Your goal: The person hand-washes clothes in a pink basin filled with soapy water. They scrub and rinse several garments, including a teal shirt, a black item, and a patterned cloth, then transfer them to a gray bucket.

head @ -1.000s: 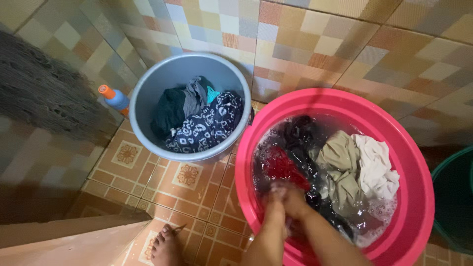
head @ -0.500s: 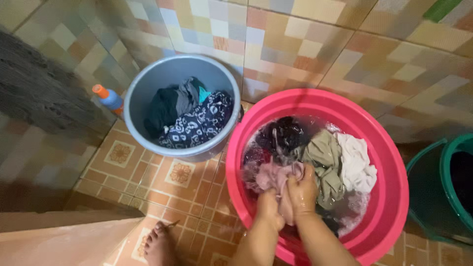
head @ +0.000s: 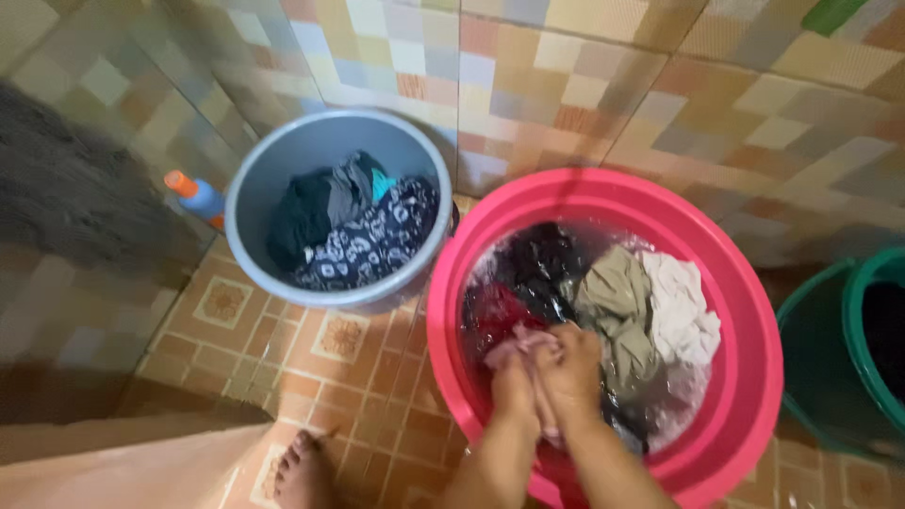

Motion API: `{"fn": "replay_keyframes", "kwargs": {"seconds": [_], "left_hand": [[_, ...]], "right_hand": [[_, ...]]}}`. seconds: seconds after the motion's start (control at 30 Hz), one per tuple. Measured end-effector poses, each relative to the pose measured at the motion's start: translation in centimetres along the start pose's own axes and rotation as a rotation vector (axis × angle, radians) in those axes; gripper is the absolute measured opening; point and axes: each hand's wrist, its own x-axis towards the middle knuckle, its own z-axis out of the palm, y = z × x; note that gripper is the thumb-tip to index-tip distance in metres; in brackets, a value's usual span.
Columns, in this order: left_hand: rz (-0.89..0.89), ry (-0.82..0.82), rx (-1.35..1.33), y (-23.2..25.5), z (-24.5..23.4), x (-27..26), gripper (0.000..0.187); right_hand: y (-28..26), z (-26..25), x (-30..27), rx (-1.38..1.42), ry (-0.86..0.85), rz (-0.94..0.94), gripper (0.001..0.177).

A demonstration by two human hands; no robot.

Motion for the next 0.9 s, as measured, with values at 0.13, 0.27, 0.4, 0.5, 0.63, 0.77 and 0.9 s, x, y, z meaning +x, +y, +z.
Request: {"fn": "replay_keyframes", "kwargs": {"seconds": [0.13,0.27,0.4,0.5,0.63,0.77,0.9], "left_hand": [[0.058,-0.236,-0.123,1.0,-0.2,0.4,0.025],[0.242,0.365,0.313,1.7,7.8,-2.5,0.028],[0.082,0.335,1.034,4.1,15.2,-5.4,0.047],[0.173,0.256,1.529,3.4,12.9,-3.8,0.057],[0.688,0.011,2.103,2.8,1.1,0.0,0.045],[0.139,0.559,1.338,1.9,-5.1,1.2,0.052],[0.050,0.735,1.183,1.8,-3.4,1.0,0.059]], "right_hand": [[-0.9,0.1,-4.7,0.336,0.007,-0.232,0.029],[0.1,-3.7,0.4,-0.125,-0.280,0.517,0.028],[1.2,-8.5,3.2,-0.084,-0.302,0.097,0.072],[1.8,-7.8,2.5,0.421,-0.475,-0.100,0.106],[4.5,0.8,0.8,-0.129,-0.598,-0.211,0.085],[11.5,9.2,-1.6,-0.513,-0.829,-0.272,0.069],[12.5,10.9,-0.6,-0.538,-0.887,-0.204,0.055]]}}
